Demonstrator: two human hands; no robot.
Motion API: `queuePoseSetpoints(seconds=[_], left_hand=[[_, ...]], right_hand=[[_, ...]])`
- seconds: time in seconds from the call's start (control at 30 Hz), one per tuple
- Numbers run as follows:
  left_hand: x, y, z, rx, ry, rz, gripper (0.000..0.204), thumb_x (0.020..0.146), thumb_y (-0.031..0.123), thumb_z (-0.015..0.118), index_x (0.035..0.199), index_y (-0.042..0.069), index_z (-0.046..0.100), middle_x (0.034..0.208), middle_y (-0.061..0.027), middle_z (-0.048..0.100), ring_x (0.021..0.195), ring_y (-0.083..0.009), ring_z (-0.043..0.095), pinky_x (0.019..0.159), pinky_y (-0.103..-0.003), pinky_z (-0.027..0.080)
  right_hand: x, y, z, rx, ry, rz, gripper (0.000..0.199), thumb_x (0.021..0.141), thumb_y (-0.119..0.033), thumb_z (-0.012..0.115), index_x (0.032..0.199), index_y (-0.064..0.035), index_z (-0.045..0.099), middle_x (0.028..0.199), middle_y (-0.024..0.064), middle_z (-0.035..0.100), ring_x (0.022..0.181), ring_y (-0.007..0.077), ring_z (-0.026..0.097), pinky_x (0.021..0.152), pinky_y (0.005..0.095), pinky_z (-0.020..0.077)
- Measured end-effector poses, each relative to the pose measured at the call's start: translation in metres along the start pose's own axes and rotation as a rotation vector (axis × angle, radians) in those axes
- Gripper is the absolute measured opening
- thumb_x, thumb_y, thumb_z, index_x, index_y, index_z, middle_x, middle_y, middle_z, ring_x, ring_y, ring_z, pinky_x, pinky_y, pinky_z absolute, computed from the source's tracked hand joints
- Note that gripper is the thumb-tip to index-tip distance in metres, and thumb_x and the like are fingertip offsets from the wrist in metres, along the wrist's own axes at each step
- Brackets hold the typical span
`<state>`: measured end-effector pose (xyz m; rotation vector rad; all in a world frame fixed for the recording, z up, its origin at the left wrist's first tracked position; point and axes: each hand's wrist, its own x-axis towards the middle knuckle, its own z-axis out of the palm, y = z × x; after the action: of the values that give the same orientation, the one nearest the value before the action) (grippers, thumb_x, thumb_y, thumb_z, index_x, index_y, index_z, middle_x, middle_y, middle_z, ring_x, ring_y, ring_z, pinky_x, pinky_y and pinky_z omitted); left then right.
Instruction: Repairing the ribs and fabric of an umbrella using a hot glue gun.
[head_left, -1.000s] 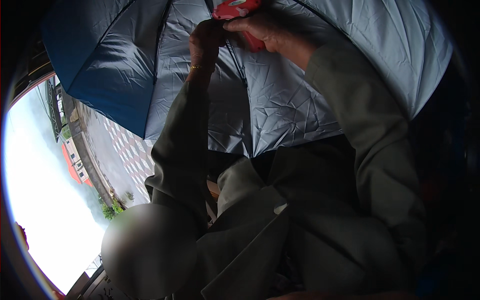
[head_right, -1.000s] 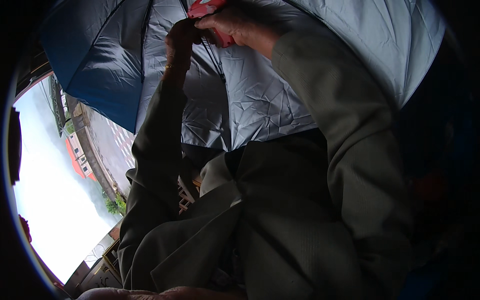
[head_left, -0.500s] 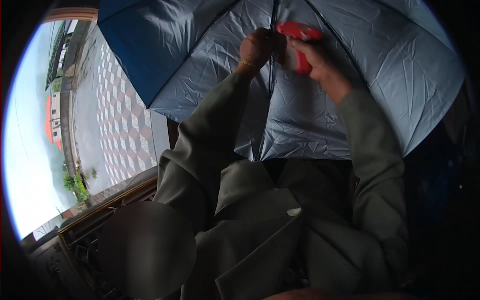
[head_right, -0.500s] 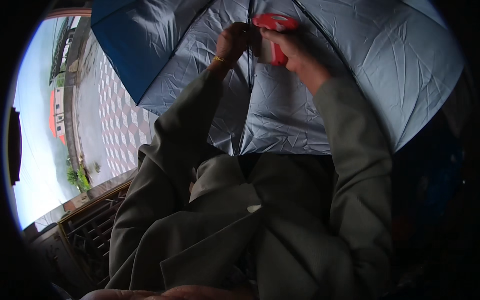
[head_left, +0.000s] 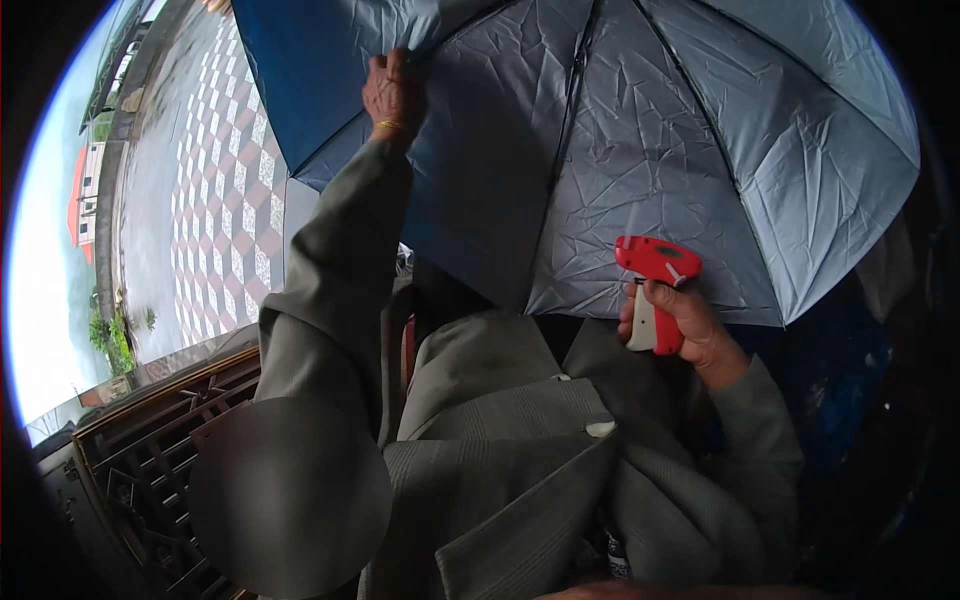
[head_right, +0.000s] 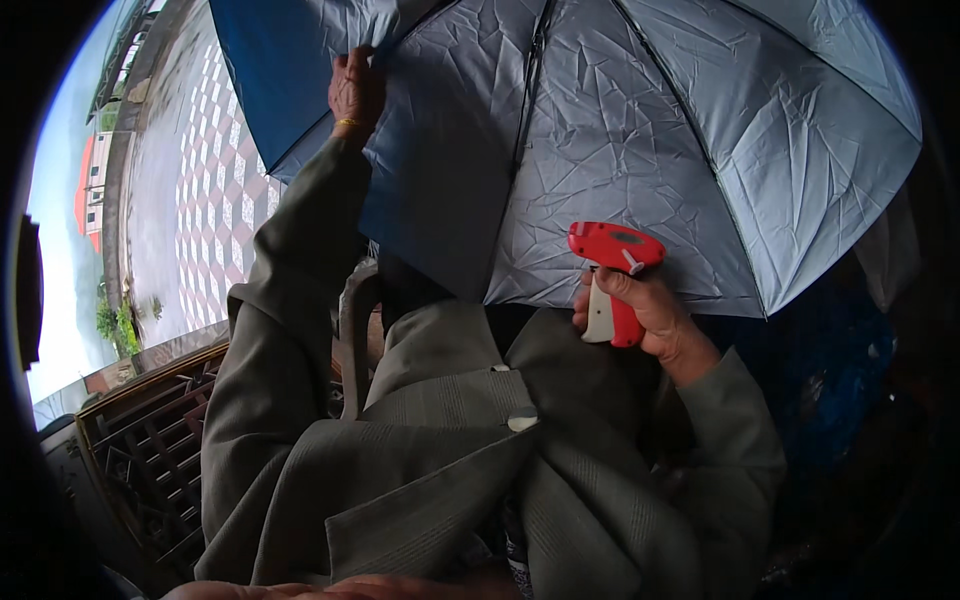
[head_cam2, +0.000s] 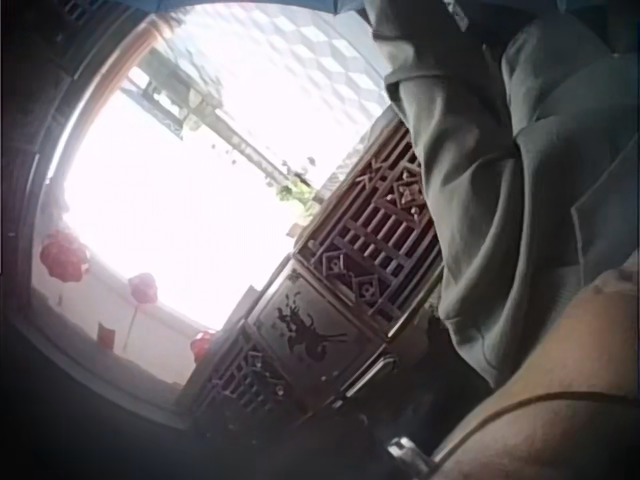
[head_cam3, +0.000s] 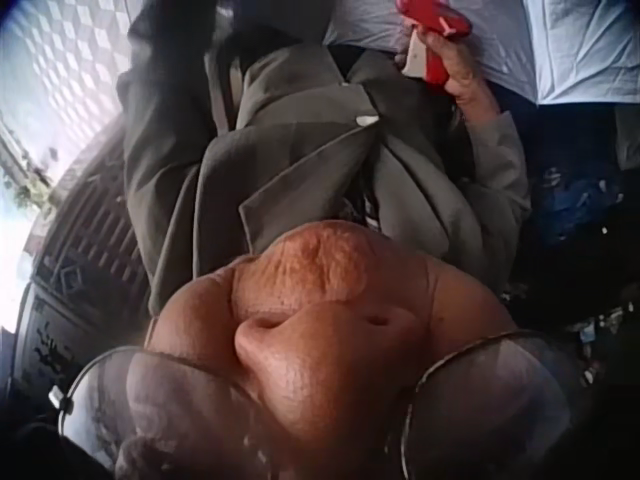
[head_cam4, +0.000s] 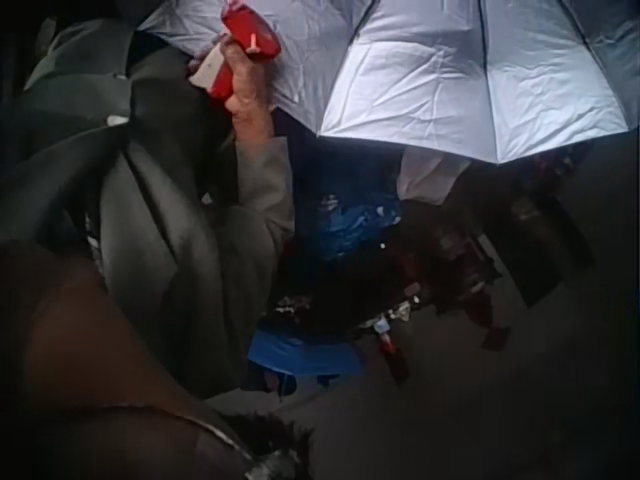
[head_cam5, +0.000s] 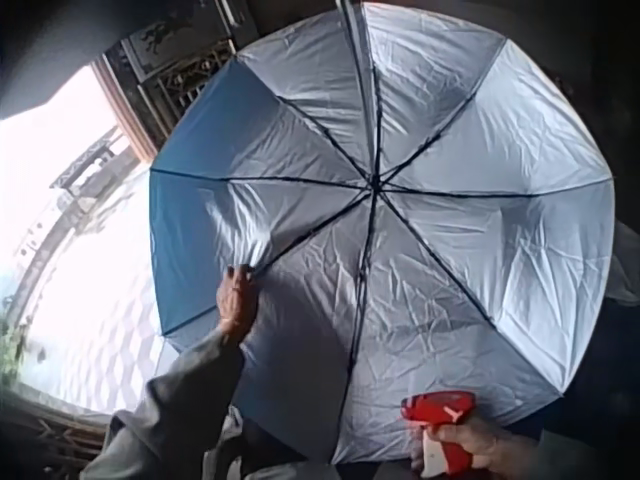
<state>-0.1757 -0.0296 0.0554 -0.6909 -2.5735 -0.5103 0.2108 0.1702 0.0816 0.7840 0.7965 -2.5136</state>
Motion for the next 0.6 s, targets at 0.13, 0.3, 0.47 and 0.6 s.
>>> queuePoseSetpoints(seconds=[0.13,0.3,0.47,0.6], left_hand=[[0.0,-0.017,0.002,0.097,-0.135,0.014,0.016,0.078,0.022,0.048,0.085,0.013,0.06,0.094,-0.0146,0.053,0.088,-0.0334,0.053,0.076,-0.042,0.039],[0.001,-0.019,0.01,0.176,-0.114,0.052,0.015,0.077,0.018,0.048,0.088,0.01,0.056,0.095,-0.0142,0.054,0.09,-0.0329,0.052,0.078,-0.041,0.039],[-0.004,-0.033,0.014,0.16,-0.133,0.067,0.016,0.077,0.017,0.047,0.087,0.005,0.05,0.092,-0.0157,0.054,0.087,-0.0346,0.053,0.074,-0.043,0.042],[-0.009,-0.02,0.015,0.096,-0.226,0.033,0.02,0.078,0.021,0.048,0.086,0.003,0.049,0.09,-0.0194,0.055,0.085,-0.0374,0.055,0.073,-0.045,0.043]], right_hand=[[0.003,0.001,-0.001,-0.083,0.104,-0.081,0.035,0.078,-0.029,0.064,0.094,-0.0005,0.053,0.079,0.0129,0.061,0.071,0.023,0.062,0.062,0.0346,0.0516],[0.012,0.004,0.006,-0.203,0.274,-0.406,0.028,0.079,-0.027,0.063,0.091,-0.0028,0.054,0.074,0.0099,0.061,0.066,0.0172,0.06,0.058,0.0292,0.0487],[0.029,-0.022,0.034,-0.282,0.32,-0.745,0.025,0.08,-0.028,0.061,0.089,-0.005,0.055,0.073,0.0076,0.06,0.06,0.0105,0.055,0.05,0.0233,0.0429],[0.019,-0.053,0.038,-0.257,0.393,-1.032,0.03,0.081,-0.022,0.059,0.101,-0.0018,0.051,0.086,0.0134,0.059,0.075,0.0213,0.06,0.064,0.0327,0.0491]])
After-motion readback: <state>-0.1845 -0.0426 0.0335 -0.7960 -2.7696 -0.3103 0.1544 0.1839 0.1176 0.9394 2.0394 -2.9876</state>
